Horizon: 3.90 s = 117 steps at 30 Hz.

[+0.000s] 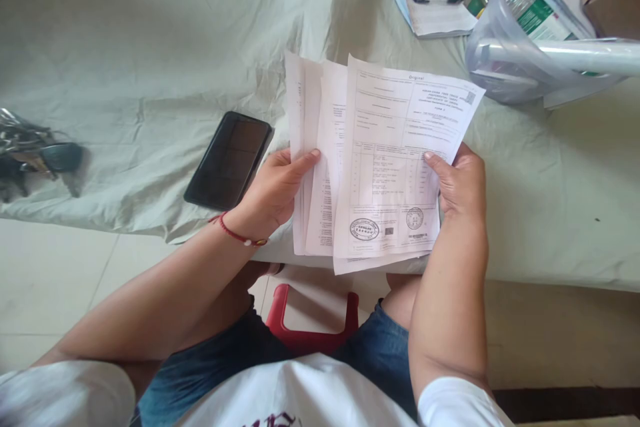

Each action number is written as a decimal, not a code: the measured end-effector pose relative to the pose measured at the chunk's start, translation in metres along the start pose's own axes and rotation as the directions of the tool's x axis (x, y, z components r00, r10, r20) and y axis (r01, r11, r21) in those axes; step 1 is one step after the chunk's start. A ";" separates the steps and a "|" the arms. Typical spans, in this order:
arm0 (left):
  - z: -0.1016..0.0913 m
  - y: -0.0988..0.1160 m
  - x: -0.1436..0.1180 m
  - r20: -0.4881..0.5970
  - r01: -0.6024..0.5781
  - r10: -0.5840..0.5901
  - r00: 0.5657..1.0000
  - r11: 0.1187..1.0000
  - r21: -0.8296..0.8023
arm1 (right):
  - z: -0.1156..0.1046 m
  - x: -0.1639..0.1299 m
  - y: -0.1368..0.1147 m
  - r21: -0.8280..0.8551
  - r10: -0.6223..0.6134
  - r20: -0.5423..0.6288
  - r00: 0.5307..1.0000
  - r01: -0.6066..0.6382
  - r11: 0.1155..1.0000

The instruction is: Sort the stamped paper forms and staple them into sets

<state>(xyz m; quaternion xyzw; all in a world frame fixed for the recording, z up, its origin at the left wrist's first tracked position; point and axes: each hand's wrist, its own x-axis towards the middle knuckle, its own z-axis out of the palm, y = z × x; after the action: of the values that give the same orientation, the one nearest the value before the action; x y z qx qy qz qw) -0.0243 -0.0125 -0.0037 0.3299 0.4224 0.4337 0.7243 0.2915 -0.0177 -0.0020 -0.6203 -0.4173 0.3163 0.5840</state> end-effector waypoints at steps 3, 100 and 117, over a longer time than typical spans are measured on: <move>0.001 0.000 0.000 -0.004 0.006 -0.006 1.000 1.000 0.005 | 0.002 0.001 0.000 -0.012 -0.003 -0.054 0.999 0.002 1.000; 0.013 0.007 -0.004 -0.123 -0.086 0.089 0.988 0.996 0.028 | 0.024 0.004 -0.014 0.350 -0.003 -0.221 0.975 0.082 0.933; 0.013 0.005 -0.002 -0.109 -0.068 0.072 0.991 0.997 0.042 | 0.029 -0.003 -0.013 0.322 0.016 -0.217 0.976 0.056 0.945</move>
<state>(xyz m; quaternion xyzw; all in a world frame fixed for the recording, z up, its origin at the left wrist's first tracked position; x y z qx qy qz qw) -0.0147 -0.0137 0.0065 0.3339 0.4584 0.4683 0.6775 0.2629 -0.0075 0.0072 -0.5418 -0.2993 0.3055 0.7236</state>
